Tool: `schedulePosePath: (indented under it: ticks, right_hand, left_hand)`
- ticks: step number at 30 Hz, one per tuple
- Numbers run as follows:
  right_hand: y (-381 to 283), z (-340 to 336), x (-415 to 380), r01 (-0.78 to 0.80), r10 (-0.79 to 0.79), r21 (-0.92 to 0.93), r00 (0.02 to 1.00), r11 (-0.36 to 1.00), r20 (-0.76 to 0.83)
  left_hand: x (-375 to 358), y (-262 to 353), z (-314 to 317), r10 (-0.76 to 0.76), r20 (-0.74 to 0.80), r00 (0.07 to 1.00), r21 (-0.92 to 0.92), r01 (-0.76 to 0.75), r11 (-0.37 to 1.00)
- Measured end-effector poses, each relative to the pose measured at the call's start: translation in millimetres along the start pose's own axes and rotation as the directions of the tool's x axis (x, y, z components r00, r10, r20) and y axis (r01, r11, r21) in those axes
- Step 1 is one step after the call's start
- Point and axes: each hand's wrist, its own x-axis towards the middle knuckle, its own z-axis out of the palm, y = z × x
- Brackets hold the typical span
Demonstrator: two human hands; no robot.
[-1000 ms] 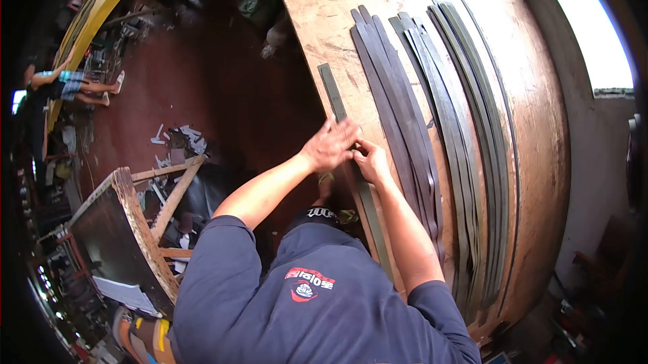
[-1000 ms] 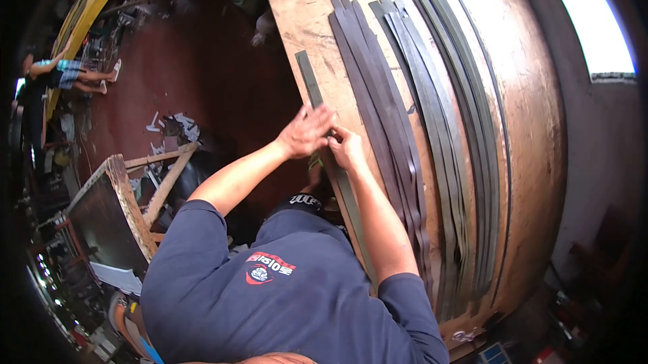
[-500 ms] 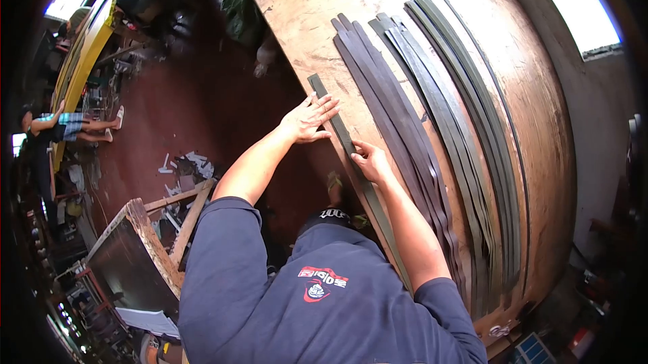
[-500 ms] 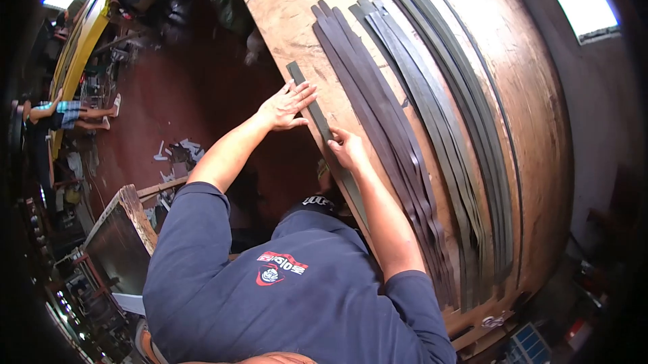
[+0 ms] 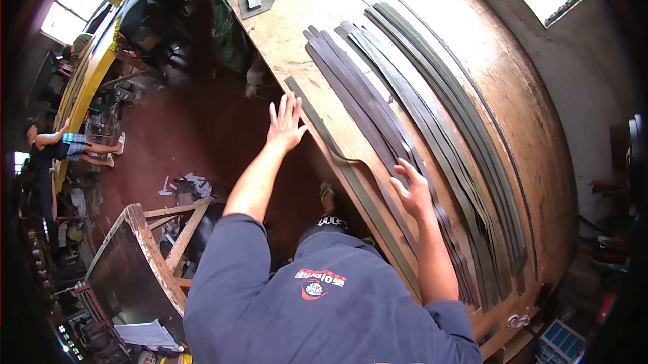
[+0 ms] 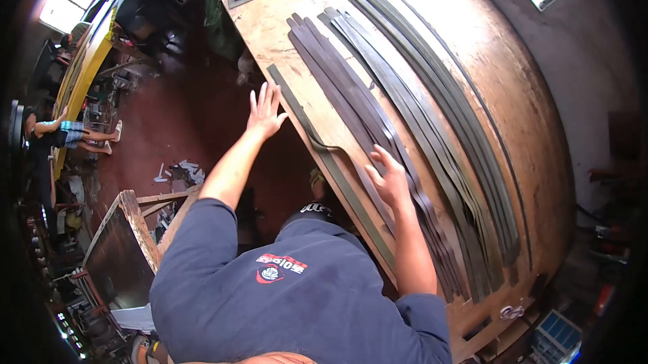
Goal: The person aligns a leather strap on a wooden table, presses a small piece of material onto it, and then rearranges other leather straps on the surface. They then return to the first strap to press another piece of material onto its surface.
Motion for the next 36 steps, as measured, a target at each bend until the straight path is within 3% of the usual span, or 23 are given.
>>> schedulePosePath:
  ticks: [2,3,4,5,6,7,8,9,10,11,12,15,17,19,20,23,25,26,29,30,32,35,36]
  right_hand:
    - [16,-21,-46,-0.019,0.02,0.035,0.999,0.999,-0.043]
    - [24,-30,-70,-0.05,0.055,0.065,0.995,0.997,-0.082]
    - [31,-38,-96,-0.058,0.065,0.077,0.993,0.995,-0.099]
    - [39,-45,-123,-0.066,0.077,0.091,0.991,0.994,-0.114]
    - [61,-48,-150,-0.082,0.091,0.079,0.989,0.993,-0.119]
    - [82,-50,-176,-0.1,0.108,0.068,0.986,0.993,-0.126]
    - [87,-55,-200,-0.118,0.122,0.042,0.986,0.992,-0.111]
    - [90,-60,-222,-0.136,0.137,0.014,0.986,0.991,-0.1]
    - [101,-60,-243,-0.15,0.153,0.044,0.984,0.988,-0.09]
    - [110,-60,-260,-0.161,0.166,0.069,0.983,0.985,-0.078]
    - [110,-62,-273,-0.182,0.188,0.096,0.981,0.979,-0.057]
    - [119,-61,-292,-0.16,0.157,0.077,0.987,0.984,0.045]
    - [113,-62,-290,-0.082,0.08,0.042,0.995,0.996,0.059]
    - [105,-64,-286,0.003,-0.005,0.026,0.998,1.0,0.057]
    - [101,-65,-285,0.01,-0.012,0.044,0.999,0.999,0.05]
    - [88,-71,-294,0.063,-0.063,0.021,0.998,0.998,0.01]
    - [87,-74,-312,0.068,-0.065,-0.101,0.997,0.993,0.033]
    - [87,-76,-325,0.088,-0.084,-0.116,0.996,0.989,0.037]
    - [94,-76,-379,0.078,-0.077,-0.167,0.997,0.983,0.016]
    - [99,-76,-398,0.056,-0.054,-0.146,0.998,0.988,0.013]
    - [107,-74,-435,-0.008,0.003,-0.118,0.999,0.993,-0.045]
    - [113,-75,-492,-0.099,0.089,-0.151,0.994,0.984,-0.069]
    - [114,-77,-506,-0.15,0.138,-0.161,0.987,0.975,-0.086]
  left_hand:
    - [-52,36,3,-0.327,-0.081,0.941,-0.252,0.298,0.921]
    - [-88,57,8,-0.433,-0.007,0.901,-0.331,0.407,0.852]
    - [-131,77,21,-0.457,0.11,0.883,-0.347,0.465,0.815]
    - [-184,95,45,-0.405,0.321,0.856,-0.286,0.495,0.821]
    - [-236,112,57,-0.296,0.594,0.748,-0.25,0.521,0.816]
    - [-286,129,57,-0.166,0.8,0.576,-0.184,0.499,0.847]
    - [-342,140,87,-0.101,0.936,0.336,-0.086,0.501,0.861]
    - [-382,149,98,0.034,0.999,-0.014,-0.02,0.569,0.822]
    - [-439,151,85,0.165,0.982,-0.088,-0.046,0.74,0.671]
    - [-493,153,94,0.093,0.996,0.018,-0.078,0.708,0.702]
    - [-503,150,86,0.088,0.995,0.035,-0.087,0.712,0.697]
    - [-537,147,56,-0.181,0.983,-0.039,0.149,0.746,0.65]
    - [-527,135,58,-0.324,0.936,0.139,0.098,0.78,0.618]
    - [-494,128,69,-0.355,0.897,0.265,0.016,0.781,0.624]
    - [-478,128,76,-0.351,0.838,0.417,-0.099,0.749,0.655]
    - [-409,158,50,-0.412,0.69,0.595,-0.305,0.755,0.58]
    - [-377,184,26,-0.337,0.652,0.679,-0.456,0.706,0.541]
    - [-369,199,12,-0.249,0.649,0.718,-0.473,0.638,0.607]
    - [-383,244,-22,-0.108,0.521,0.847,-0.692,0.493,0.528]
    - [-400,252,-23,-0.051,0.502,0.863,-0.744,0.461,0.484]
    - [-443,255,-13,0.0,0.534,0.845,-0.713,0.451,0.537]
    - [-557,202,90,0.05,0.554,0.831,-0.664,0.405,0.628]
    - [-562,206,89,0.062,0.552,0.832,-0.667,0.395,0.632]
